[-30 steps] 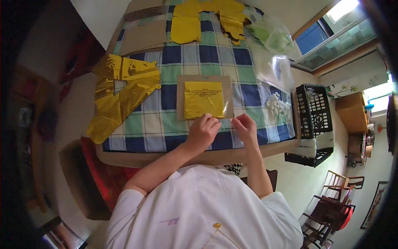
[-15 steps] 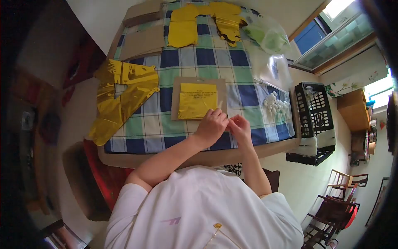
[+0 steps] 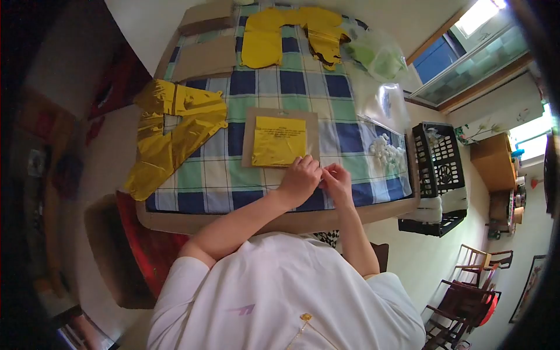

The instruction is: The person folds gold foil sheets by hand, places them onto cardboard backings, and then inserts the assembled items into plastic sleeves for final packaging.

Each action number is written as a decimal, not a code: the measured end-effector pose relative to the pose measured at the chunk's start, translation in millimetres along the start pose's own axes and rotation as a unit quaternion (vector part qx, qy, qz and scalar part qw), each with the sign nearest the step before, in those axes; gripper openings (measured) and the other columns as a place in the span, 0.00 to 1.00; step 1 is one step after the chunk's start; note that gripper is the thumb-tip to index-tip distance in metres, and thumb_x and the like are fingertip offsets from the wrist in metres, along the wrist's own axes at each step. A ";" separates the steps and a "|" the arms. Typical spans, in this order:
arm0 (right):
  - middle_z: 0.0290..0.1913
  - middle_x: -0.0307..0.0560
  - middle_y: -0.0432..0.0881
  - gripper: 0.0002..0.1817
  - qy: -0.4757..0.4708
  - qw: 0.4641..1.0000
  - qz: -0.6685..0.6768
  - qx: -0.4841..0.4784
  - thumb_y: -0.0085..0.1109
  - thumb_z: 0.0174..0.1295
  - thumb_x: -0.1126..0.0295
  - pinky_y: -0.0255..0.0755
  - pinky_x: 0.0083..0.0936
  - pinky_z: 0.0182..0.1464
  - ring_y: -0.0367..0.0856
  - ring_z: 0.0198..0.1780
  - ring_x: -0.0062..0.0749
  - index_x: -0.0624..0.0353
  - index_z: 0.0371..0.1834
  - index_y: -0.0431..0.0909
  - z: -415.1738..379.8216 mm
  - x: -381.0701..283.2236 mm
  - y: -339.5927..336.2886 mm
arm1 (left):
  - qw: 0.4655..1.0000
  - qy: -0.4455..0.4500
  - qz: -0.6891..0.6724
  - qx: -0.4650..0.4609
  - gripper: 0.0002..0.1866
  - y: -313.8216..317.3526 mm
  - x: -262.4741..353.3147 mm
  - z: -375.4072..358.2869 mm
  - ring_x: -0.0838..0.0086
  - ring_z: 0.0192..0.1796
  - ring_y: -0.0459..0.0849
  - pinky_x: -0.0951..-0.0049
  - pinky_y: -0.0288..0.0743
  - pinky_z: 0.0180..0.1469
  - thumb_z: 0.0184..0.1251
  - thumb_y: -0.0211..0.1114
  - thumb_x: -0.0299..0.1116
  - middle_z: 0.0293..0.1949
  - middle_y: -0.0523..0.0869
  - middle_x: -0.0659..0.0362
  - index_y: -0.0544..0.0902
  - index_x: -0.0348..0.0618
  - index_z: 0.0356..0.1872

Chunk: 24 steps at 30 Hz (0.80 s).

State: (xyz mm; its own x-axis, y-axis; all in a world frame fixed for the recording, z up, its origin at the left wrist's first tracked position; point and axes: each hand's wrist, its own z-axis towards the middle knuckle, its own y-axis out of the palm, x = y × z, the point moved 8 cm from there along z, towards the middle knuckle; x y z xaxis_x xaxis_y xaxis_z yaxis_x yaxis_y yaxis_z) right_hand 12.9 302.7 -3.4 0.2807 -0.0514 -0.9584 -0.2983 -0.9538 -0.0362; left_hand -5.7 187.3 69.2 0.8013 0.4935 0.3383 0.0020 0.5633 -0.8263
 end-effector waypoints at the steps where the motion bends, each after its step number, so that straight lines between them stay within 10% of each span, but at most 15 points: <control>1: 0.28 0.42 0.81 0.05 0.000 1.000 -0.003 -0.001 0.60 0.62 0.73 0.71 0.14 0.25 0.77 0.24 0.19 0.62 0.32 0.75 1.2 2.2 -0.2 | 1.000 -0.001 -0.001 0.007 0.04 0.7 -0.4 -1.1 0.64 0.43 0.76 0.64 0.70 0.48 0.48 0.64 0.29 0.32 0.78 0.57 0.79 0.43 0.25; 24: 0.28 0.42 0.83 0.06 0.016 1.000 0.003 -0.026 0.61 0.61 0.69 0.65 0.14 0.21 0.75 0.20 0.18 0.59 0.33 0.75 2.7 1.6 1.4 | 0.999 -0.021 -0.027 -0.017 0.06 -2.9 -10.8 -3.2 0.62 0.45 0.76 0.63 0.72 0.49 0.51 0.68 0.31 0.35 0.78 0.58 0.81 0.44 0.28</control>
State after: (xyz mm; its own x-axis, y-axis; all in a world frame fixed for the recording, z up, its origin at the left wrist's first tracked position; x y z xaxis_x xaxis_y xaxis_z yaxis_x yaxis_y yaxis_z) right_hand 10.5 302.1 -5.7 0.3089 -0.0665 -0.9488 -0.2519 -0.9676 -0.0142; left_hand -12.5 178.1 66.5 0.7734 0.4910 0.4010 0.0660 0.5667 -0.8212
